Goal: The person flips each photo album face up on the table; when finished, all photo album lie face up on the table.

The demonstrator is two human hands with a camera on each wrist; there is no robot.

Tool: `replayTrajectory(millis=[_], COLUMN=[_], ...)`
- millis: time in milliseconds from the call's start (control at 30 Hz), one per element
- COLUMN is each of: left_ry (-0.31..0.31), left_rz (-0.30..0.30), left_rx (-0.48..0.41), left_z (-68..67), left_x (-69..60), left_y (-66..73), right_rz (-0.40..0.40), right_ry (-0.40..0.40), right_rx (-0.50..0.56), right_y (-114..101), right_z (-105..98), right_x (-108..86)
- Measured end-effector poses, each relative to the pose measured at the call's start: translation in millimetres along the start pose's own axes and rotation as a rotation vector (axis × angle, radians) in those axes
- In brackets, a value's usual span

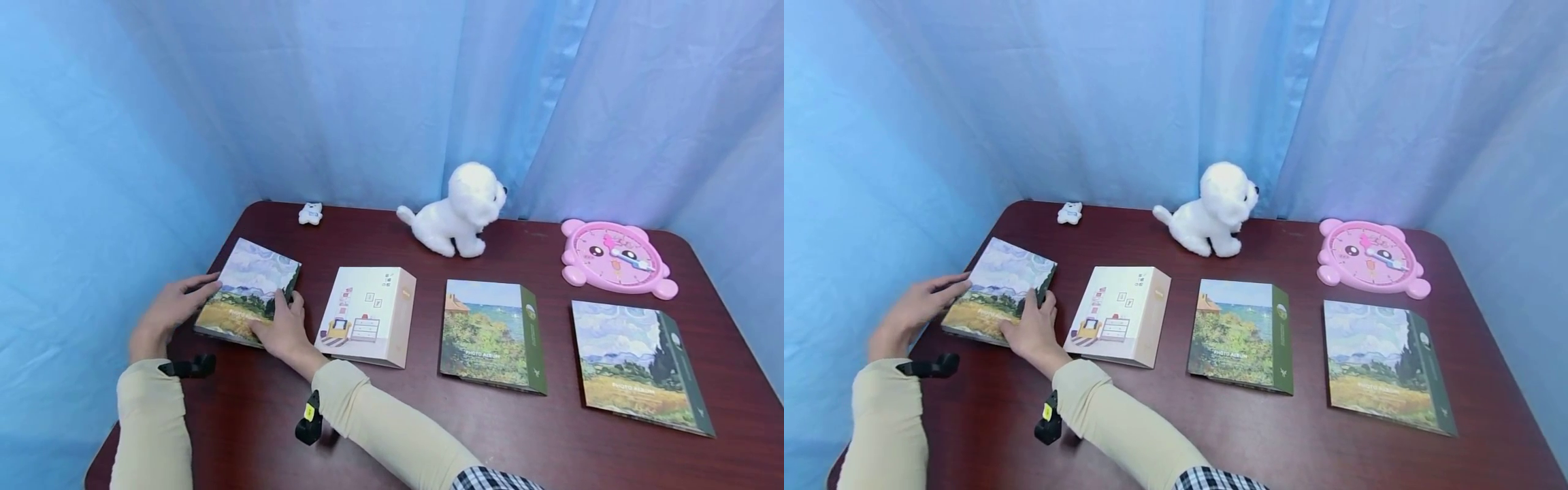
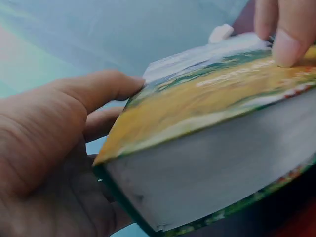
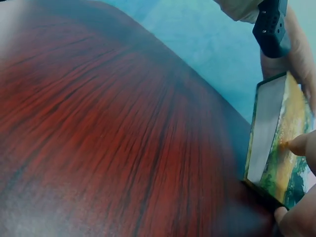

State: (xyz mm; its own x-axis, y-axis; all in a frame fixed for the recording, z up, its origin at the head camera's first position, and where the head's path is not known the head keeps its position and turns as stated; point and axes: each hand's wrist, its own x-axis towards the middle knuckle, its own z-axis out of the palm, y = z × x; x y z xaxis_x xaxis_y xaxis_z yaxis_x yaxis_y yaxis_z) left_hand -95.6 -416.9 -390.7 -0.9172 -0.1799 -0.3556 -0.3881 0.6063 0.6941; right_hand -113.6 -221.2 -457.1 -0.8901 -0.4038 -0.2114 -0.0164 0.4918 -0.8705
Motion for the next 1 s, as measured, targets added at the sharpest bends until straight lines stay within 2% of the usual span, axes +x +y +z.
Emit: replayTrajectory(millis=[233,433,567,700,800,900,1000], left_ry=[0.060,0.094,0.127,0.180,0.285,0.400,0.467], left_rz=[-0.034,-0.094,-0.081,-0.044,0.006,0.088,0.157], left_rx=[0.053,0.136,0.224,0.273,0.242,0.211,0.177], left_z=[13.5,18.0,19.1,21.6,26.0,31.1,38.0], left_x=[11.0,16.5,17.8,16.0,13.2,10.1,6.9], left_y=[-16.6,-17.3,-15.7,-8.9,1.9,15.4,31.2], right_rz=[-0.034,-0.049,-0.049,-0.080,-0.117,-0.140,-0.163], right_ry=[-0.018,-0.043,-0.089,-0.102,-0.071,-0.019,0.048], right_rx=[-0.129,-0.179,-0.150,-0.091,-0.058,-0.030,-0.005], right_y=[2.3,1.3,-1.4,-6.3,-11.4,-15.4,-15.6], right_z=[2.3,-0.9,-7.5,-19.9,-35.2,-54.0,-74.5], right_x=[-1.4,-0.4,-0.1,-0.8,-2.2,-3.8,-4.8])
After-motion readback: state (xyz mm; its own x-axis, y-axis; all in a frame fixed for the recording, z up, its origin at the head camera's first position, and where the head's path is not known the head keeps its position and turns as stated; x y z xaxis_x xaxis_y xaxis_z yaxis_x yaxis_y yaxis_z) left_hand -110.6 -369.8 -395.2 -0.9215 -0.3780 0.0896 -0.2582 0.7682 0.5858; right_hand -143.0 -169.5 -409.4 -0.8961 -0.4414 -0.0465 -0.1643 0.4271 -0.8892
